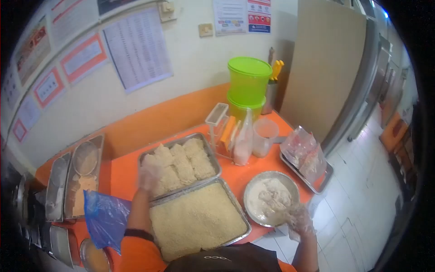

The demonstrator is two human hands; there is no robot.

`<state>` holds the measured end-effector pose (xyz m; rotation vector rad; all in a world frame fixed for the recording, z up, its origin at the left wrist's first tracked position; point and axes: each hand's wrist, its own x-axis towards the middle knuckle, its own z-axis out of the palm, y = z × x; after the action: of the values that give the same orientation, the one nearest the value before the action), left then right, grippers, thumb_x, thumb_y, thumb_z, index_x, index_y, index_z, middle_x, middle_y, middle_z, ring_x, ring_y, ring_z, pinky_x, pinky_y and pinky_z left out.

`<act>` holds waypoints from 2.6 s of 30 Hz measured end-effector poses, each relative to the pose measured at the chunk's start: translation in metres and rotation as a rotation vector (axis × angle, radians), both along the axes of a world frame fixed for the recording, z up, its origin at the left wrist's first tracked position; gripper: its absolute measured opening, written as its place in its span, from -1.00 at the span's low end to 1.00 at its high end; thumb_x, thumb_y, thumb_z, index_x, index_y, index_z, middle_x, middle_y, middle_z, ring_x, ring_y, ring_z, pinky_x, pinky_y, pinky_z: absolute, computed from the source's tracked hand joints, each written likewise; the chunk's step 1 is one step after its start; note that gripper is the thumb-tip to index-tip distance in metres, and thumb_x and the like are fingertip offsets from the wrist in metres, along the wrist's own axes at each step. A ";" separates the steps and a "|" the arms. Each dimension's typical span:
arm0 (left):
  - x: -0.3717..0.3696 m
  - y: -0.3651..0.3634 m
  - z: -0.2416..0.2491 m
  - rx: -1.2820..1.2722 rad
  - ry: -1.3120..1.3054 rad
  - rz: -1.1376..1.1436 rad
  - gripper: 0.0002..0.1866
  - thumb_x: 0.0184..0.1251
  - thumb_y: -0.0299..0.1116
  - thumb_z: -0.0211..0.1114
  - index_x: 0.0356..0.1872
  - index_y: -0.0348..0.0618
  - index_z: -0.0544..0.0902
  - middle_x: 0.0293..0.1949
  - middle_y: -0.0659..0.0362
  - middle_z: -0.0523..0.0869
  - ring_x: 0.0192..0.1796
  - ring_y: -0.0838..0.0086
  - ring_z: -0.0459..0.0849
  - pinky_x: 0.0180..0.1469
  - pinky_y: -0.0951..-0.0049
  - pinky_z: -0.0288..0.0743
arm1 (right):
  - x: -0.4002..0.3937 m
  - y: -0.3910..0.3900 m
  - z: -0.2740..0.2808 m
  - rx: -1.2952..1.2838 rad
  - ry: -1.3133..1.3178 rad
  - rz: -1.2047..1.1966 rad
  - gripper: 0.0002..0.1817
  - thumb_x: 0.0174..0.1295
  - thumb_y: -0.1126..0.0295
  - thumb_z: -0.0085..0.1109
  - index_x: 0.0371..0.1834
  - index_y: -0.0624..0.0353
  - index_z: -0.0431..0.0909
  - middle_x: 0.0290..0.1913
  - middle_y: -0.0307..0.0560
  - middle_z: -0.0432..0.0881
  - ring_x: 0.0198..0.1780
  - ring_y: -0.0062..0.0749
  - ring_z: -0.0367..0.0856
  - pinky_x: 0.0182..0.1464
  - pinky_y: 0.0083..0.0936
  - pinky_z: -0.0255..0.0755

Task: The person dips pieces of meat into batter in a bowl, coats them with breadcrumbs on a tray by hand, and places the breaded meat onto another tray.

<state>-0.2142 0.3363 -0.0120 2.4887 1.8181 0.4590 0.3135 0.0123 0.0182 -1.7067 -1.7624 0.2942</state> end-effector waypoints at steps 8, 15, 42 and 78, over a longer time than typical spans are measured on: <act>-0.020 -0.164 -0.002 0.081 -0.415 0.480 -0.68 0.28 -0.22 0.10 -0.05 -0.19 0.43 -0.22 -0.01 0.49 -0.23 0.16 0.49 -0.23 0.19 0.37 | 0.024 0.069 -0.011 -0.291 -0.301 -0.100 -0.75 -0.08 0.35 0.31 -0.27 0.04 0.66 -0.12 -0.13 0.63 -0.05 -0.21 0.54 0.00 -0.33 0.38; -0.022 -0.272 -0.095 0.047 -0.127 0.356 -0.68 0.19 -0.11 0.20 -0.28 -0.18 0.49 -0.38 0.00 0.54 -0.34 0.23 0.54 -0.29 0.28 0.44 | -0.032 0.118 -0.017 -0.430 -0.449 -0.006 -0.62 0.00 0.08 0.13 -0.30 0.15 0.65 -0.15 0.13 0.61 -0.09 -0.04 0.58 0.03 -0.27 0.40; 0.047 -0.272 -0.089 0.081 -0.476 0.779 -0.66 0.16 -0.12 0.24 -0.23 -0.19 0.46 -0.43 0.13 0.53 -0.41 0.33 0.53 -0.30 0.32 0.45 | 0.056 0.139 0.063 -0.360 0.592 -0.037 -0.78 0.13 0.33 0.18 -0.22 0.22 0.57 -0.29 -0.12 0.61 -0.31 -0.44 0.57 -0.26 -0.49 0.47; -0.006 -0.266 -0.182 0.081 -0.858 0.542 -0.72 0.24 -0.13 0.15 -0.49 -0.11 0.42 -0.50 0.15 0.47 -0.47 0.29 0.45 -0.31 0.32 0.46 | 0.040 0.107 -0.025 -0.353 0.567 0.161 -0.69 0.07 0.29 0.26 -0.14 0.22 0.60 -0.28 -0.07 0.67 -0.18 -0.33 0.59 -0.09 -0.43 0.44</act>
<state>-0.2202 0.0708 -0.1942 1.3726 1.9921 1.3628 0.3534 0.1195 -0.0070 -1.5008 -1.4712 1.0994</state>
